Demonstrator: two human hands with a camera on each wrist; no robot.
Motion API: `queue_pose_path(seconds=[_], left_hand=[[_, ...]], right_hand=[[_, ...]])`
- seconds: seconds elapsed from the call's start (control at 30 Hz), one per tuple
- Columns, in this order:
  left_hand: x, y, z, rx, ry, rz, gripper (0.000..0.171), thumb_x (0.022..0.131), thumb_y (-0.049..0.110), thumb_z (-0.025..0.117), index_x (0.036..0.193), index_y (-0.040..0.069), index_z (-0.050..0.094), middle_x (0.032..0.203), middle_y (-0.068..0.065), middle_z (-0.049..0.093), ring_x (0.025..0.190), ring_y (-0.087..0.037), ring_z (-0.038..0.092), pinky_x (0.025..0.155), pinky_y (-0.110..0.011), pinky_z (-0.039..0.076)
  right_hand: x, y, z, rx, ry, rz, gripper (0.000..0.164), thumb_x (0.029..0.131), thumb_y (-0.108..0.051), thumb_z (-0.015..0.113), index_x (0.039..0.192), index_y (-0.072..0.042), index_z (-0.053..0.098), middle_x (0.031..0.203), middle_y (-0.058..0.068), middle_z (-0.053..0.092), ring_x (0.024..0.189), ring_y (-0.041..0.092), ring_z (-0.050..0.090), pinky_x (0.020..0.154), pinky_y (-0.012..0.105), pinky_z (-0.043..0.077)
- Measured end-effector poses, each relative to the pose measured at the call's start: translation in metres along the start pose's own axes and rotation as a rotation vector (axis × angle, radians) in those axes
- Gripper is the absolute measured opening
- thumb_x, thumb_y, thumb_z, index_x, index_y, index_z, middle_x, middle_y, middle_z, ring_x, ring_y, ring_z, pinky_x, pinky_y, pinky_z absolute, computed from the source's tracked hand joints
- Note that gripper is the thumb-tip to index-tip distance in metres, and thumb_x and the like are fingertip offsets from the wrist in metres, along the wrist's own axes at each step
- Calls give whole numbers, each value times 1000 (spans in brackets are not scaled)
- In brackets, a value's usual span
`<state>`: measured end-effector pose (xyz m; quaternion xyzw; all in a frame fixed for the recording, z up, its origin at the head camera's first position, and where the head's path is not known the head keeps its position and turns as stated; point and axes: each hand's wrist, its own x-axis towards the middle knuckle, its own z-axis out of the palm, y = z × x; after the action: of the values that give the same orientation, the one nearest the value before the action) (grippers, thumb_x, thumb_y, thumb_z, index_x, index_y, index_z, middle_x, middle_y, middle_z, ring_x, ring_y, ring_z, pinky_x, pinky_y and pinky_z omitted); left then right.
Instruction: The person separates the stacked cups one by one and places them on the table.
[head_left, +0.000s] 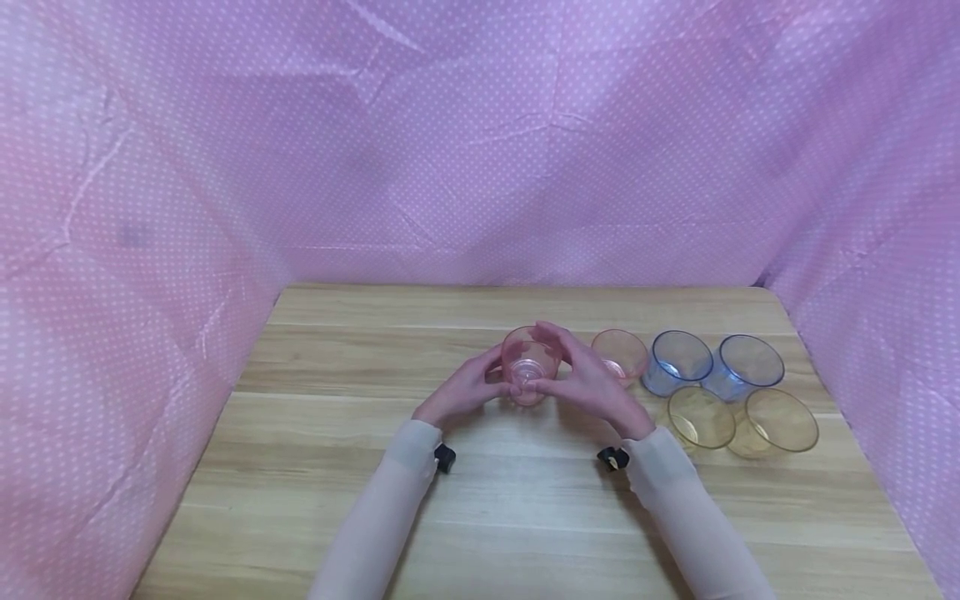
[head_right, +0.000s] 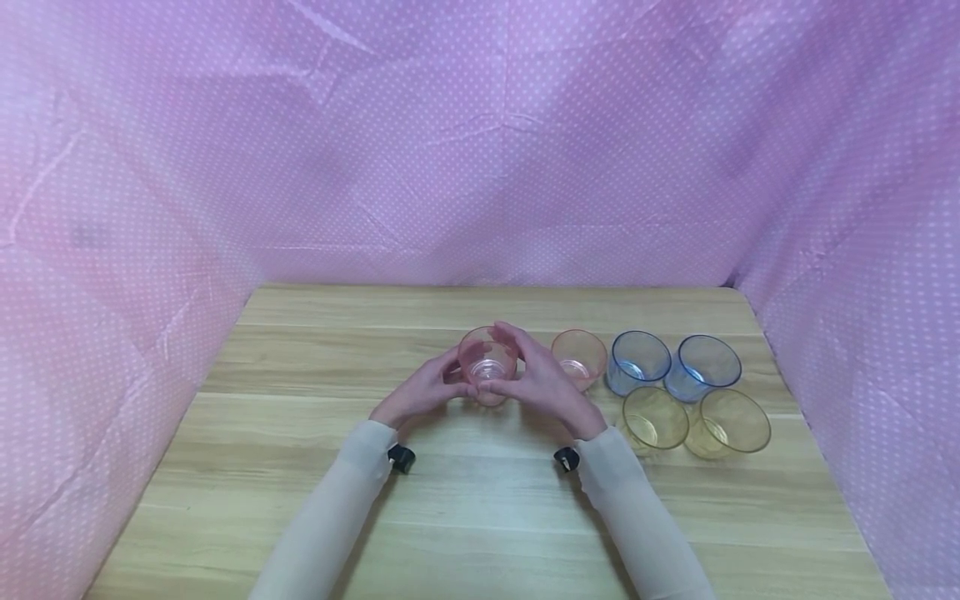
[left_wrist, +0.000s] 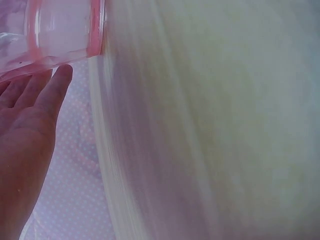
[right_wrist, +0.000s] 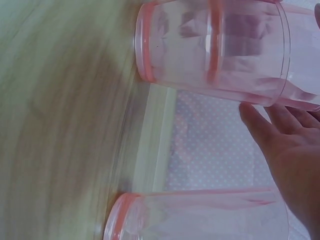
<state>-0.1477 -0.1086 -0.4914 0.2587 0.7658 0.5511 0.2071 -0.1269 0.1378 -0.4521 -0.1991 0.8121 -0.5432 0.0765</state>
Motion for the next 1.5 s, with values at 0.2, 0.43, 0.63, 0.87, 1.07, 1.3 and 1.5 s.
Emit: queue_pose_path(seconds=[0.2,0.43,0.63,0.87,1.07,1.3,1.5], left_hand=[[0,1,1,-2,4,-9,77,96,21,76,162,23,36,156,-7,50,139,-25,52,116,-34,45],[-1,3,1,12,8,-20,82,96,21,76,164,21,30,160,-8,45,141,-26,50,116,-34,44],[-1,1,2,10,10,-8,82,97,22,77,164,21,30,158,-5,47,141,-24,50,117,-34,43],[0,1,2,-9,10,-6,78,97,18,76,162,18,34,157,-6,49,140,-25,51,116,-32,44],[0,2,3,-4,17,-25,81,96,21,77,163,21,32,158,-3,47,141,-22,50,118,-33,42],[-1,3,3,-32,14,-43,82,96,13,76,164,15,30,162,-8,42,144,-27,47,119,-36,41],[-1,3,3,-31,24,-57,83,96,16,77,164,15,30,164,-10,38,144,-31,47,119,-39,42]], right_hand=[[-1,-2,0,9,14,-1,96,82,-26,91,158,-8,36,155,9,50,140,35,50,119,56,38],[-3,-6,-1,27,42,-26,97,82,-29,91,158,-8,36,155,6,51,140,31,50,119,56,38],[-5,-9,-1,65,50,-46,94,83,-19,90,159,-8,36,156,8,50,144,32,46,121,57,34],[-6,-12,-2,56,79,-50,93,82,-16,91,158,-10,37,155,6,51,143,33,46,121,57,34],[-9,-19,-3,27,125,-99,93,80,-10,91,157,-10,38,155,7,52,140,34,50,119,54,38],[-14,-24,-4,61,176,-156,95,79,1,88,158,-7,35,156,12,49,138,37,50,121,51,37],[-20,-29,-4,86,210,-180,96,78,8,86,158,-4,34,156,16,48,137,38,51,122,51,36]])
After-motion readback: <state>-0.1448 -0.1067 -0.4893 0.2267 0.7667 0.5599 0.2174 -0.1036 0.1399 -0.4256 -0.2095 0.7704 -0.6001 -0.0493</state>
